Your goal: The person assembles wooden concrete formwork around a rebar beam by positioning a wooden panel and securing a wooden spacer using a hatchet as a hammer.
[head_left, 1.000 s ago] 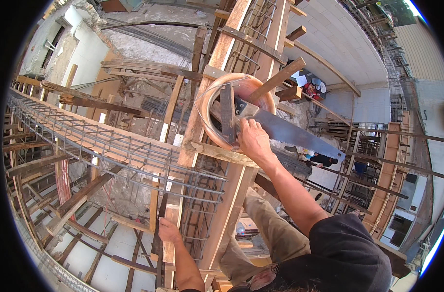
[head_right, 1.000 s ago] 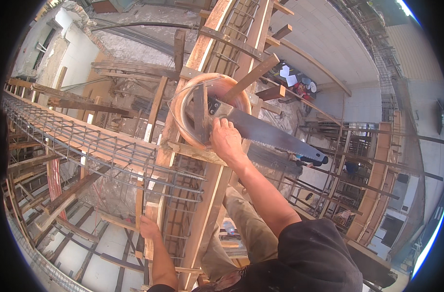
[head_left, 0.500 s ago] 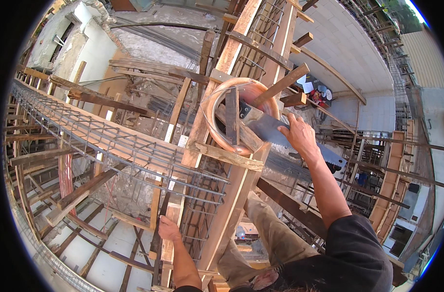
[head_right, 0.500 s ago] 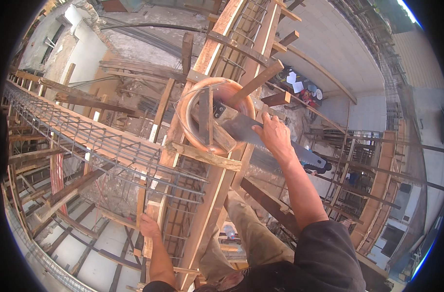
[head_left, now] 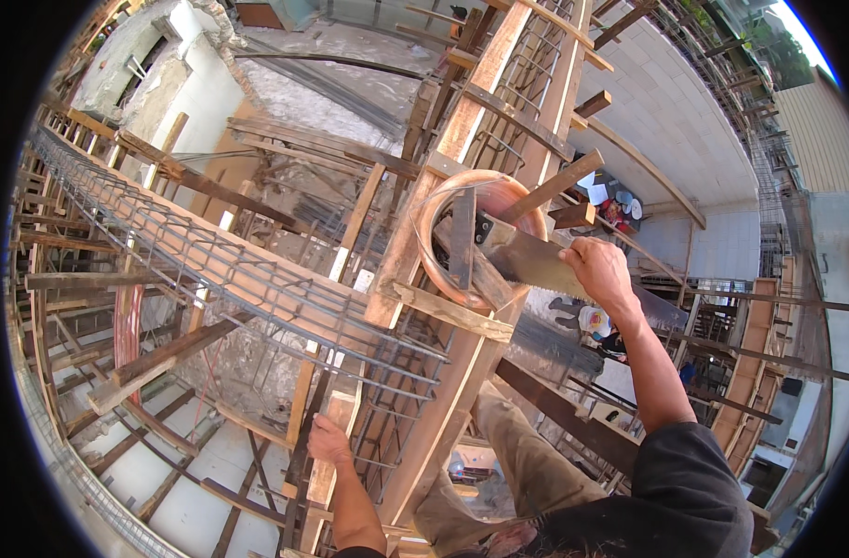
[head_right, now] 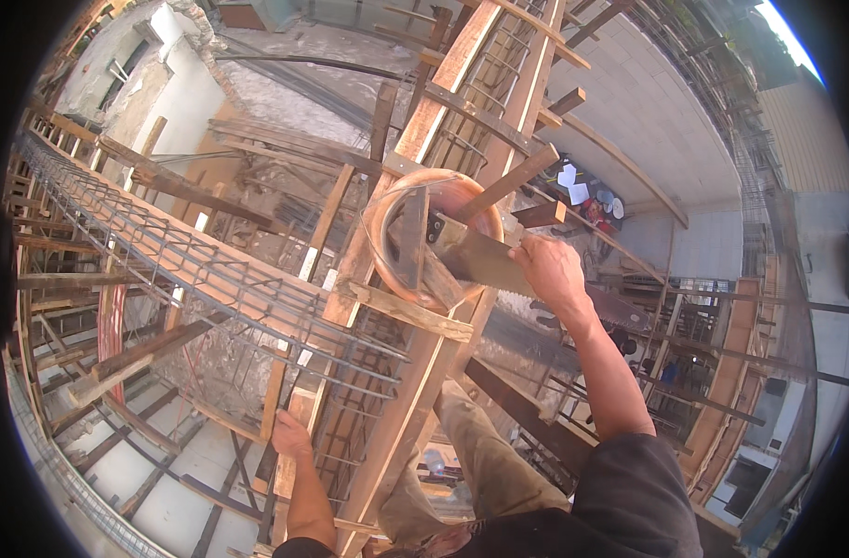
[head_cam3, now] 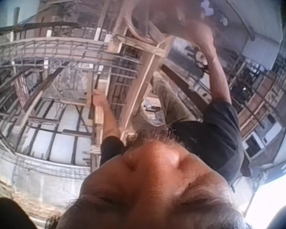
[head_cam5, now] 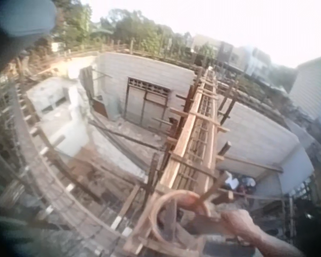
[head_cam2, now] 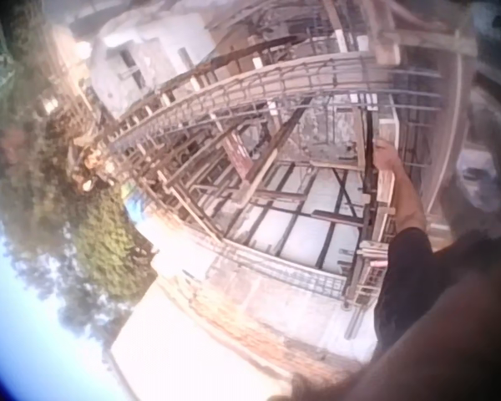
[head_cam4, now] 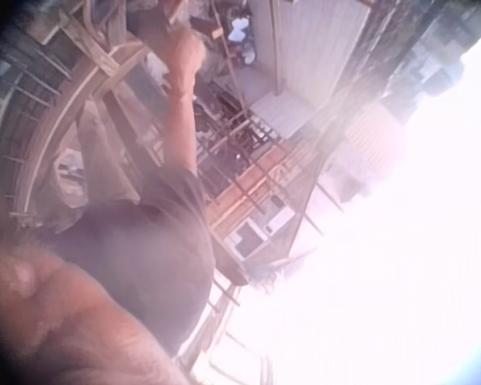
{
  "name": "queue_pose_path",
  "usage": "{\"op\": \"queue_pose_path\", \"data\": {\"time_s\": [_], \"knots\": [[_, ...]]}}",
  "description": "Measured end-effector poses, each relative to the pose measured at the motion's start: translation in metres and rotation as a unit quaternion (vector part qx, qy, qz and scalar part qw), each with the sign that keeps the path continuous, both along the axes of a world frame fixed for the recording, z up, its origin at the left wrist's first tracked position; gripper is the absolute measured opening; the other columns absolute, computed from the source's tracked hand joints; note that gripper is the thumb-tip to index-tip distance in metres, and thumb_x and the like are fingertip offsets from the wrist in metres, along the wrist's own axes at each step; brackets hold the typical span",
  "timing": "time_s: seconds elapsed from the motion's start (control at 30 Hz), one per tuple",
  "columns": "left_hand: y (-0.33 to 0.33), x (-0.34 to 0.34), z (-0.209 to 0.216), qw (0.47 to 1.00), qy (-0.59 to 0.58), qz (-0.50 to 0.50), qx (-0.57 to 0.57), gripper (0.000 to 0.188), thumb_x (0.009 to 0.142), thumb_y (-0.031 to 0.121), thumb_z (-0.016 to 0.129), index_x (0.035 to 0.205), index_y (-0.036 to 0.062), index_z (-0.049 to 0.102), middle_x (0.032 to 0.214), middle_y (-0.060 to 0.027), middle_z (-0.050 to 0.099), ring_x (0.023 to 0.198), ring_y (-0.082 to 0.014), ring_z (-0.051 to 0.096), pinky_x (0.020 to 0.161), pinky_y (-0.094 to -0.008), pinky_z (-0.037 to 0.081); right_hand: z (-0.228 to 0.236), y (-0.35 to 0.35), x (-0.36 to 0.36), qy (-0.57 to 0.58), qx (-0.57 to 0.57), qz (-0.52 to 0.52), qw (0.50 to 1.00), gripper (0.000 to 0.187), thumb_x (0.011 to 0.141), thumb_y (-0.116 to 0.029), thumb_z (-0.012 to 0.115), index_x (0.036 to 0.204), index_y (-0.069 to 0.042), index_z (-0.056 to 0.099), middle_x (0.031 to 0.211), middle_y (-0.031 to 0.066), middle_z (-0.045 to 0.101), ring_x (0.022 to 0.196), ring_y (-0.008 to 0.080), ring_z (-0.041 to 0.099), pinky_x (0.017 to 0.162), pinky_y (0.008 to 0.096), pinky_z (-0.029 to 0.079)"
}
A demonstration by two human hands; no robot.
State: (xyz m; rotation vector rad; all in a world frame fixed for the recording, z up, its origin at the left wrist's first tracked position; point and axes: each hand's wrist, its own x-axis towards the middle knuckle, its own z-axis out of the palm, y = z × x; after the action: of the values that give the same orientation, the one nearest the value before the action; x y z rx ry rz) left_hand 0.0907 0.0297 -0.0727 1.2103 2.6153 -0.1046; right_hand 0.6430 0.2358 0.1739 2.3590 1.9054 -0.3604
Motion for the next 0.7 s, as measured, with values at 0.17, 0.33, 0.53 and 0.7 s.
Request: {"op": "queue_pose_path", "data": {"time_s": [0.17,0.33,0.53,0.7], "knots": [[-0.002,-0.005,-0.006,1.000,0.009,-0.009,-0.023,0.063,0.107,0.049,0.034,0.092,0.0056,0.078,0.088,-0.0251,0.074,0.079,-0.0525,0.067,0.073,-0.0651,0.048,0.027,-0.005,-0.004,-0.061,0.020,0.031,0.997,0.032,0.097,-0.035,0.070,0.088,-0.004,0.072,0.087,0.0126,0.070,0.084,0.0345,0.071,0.074,0.0462,0.056],[-0.002,-0.003,-0.004,1.000,0.009,0.004,-0.014,0.061,0.107,0.047,0.035,0.092,0.0056,0.078,0.089,-0.0246,0.074,0.081,-0.0526,0.067,0.074,-0.0665,0.046,0.056,-0.002,0.005,-0.134,0.116,0.129,0.976,0.033,0.096,-0.032,0.073,0.079,-0.006,0.062,0.076,0.0077,0.061,0.069,0.0291,0.067,0.063,0.0417,0.055],[0.002,0.004,0.001,1.000,0.006,0.000,0.008,0.061,0.107,0.046,0.035,0.091,0.0044,0.077,0.089,-0.0253,0.074,0.080,-0.0527,0.066,0.073,-0.0643,0.047,0.064,-0.018,0.034,-0.088,0.184,0.072,0.976,0.029,0.093,-0.028,0.077,0.080,-0.005,0.065,0.075,0.0079,0.062,0.070,0.0293,0.066,0.062,0.0413,0.052],[-0.002,-0.002,-0.002,1.000,0.000,-0.003,-0.004,0.062,0.107,0.045,0.035,0.089,0.0028,0.076,0.088,-0.0261,0.073,0.080,-0.0530,0.066,0.074,-0.0634,0.048,0.072,-0.049,0.091,0.101,0.164,-0.155,0.969,0.026,0.098,-0.026,0.073,0.088,-0.003,0.073,0.073,0.0065,0.063,0.069,0.0125,0.060,0.066,0.0327,0.047]]}}
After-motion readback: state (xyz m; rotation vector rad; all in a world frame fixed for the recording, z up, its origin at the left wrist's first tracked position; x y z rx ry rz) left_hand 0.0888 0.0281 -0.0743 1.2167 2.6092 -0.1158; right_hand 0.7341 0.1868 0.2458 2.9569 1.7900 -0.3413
